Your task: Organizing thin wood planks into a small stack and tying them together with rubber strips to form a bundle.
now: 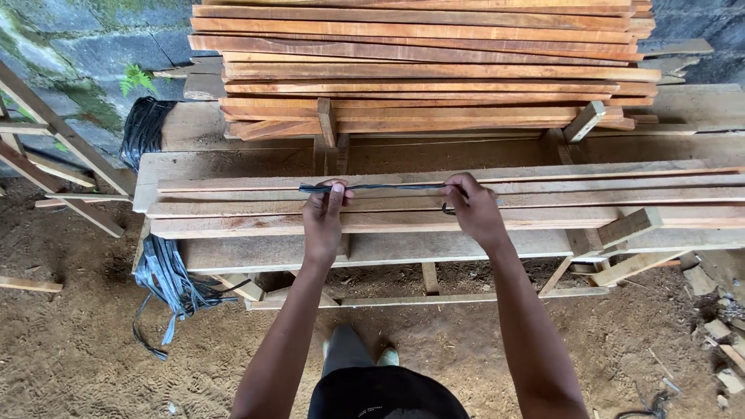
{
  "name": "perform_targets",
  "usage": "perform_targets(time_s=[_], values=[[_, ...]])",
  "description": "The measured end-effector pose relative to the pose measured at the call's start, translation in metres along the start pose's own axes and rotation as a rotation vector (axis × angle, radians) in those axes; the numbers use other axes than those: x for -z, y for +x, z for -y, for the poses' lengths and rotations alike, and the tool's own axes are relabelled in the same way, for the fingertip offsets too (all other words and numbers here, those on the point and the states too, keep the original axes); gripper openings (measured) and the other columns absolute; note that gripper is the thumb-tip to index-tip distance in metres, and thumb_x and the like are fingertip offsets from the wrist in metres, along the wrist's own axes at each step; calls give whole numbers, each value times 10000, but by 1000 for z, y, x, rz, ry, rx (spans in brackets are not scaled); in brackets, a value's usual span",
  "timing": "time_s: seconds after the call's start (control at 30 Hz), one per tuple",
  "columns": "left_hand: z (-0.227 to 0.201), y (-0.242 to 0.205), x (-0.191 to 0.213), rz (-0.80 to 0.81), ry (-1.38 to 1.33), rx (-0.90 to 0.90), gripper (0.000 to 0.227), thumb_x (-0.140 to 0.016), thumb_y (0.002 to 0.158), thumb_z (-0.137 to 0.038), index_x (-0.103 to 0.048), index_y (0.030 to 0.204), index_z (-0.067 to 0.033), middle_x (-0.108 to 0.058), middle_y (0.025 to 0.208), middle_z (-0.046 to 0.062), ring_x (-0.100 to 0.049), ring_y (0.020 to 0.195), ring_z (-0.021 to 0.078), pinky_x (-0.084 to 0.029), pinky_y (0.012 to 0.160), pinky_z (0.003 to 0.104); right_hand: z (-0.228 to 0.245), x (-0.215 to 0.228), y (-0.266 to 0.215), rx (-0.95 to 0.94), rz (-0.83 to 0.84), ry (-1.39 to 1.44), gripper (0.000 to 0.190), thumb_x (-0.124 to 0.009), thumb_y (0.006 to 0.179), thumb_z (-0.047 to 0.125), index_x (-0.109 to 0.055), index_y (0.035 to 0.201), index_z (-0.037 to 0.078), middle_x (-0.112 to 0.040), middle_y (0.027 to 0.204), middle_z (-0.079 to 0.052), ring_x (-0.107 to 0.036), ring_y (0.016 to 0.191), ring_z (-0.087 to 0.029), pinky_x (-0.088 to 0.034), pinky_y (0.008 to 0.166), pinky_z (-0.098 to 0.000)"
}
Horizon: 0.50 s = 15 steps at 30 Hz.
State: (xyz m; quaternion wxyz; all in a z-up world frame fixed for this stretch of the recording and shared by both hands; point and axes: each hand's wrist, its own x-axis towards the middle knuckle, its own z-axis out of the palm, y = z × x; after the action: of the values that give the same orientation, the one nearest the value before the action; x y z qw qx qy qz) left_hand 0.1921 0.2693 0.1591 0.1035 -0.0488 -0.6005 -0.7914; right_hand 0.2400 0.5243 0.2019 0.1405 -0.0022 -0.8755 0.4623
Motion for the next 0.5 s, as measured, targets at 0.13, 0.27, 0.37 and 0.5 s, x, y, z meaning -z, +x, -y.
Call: perform_targets(time_s=[0.13, 0.27, 0.37, 0.5], values=[[11, 13, 5, -29, -9, 11, 176, -556, 1084, -170, -669, 1093, -35, -709, 851, 55, -644, 777, 106, -537, 814, 263, -24, -19, 22, -87, 115, 52, 218, -555, 1009, 18, -624, 1210, 68, -734, 1177, -245, -747, 1023, -357, -553, 916, -501], [27, 27, 4, 26, -27, 29, 177, -566, 1076, -185, -671, 1090, -44, -712, 881, 73, -647, 810, 121, -535, 836, 278, -37, -37, 38, -46, 98, 93, 262, -697, 897, 67, -711, 1151, 127, -757, 1017, -140, -659, 846, -246, -523, 757, -387], [32, 37, 5, 40, -42, 51, 179, -576, 1071, -186, -676, 1088, -39, -714, 890, 71, -652, 818, 119, -542, 847, 276, -34, -44, 51, 17, 76, 149, 196, -734, 888, 42, -774, 1060, 124, -754, 856, -76, -567, 616, -107, -482, 584, -293], [31, 58, 9, 42, -64, 57, 178, -592, 1061, -180, -689, 1089, -34, -724, 888, 58, -661, 810, 95, -555, 834, 259, -17, -41, 70, 134, 63, 57, 105, -732, 913, 17, -789, 996, 46, -720, 758, -139, -529, 558, -154, -448, 507, -342]])
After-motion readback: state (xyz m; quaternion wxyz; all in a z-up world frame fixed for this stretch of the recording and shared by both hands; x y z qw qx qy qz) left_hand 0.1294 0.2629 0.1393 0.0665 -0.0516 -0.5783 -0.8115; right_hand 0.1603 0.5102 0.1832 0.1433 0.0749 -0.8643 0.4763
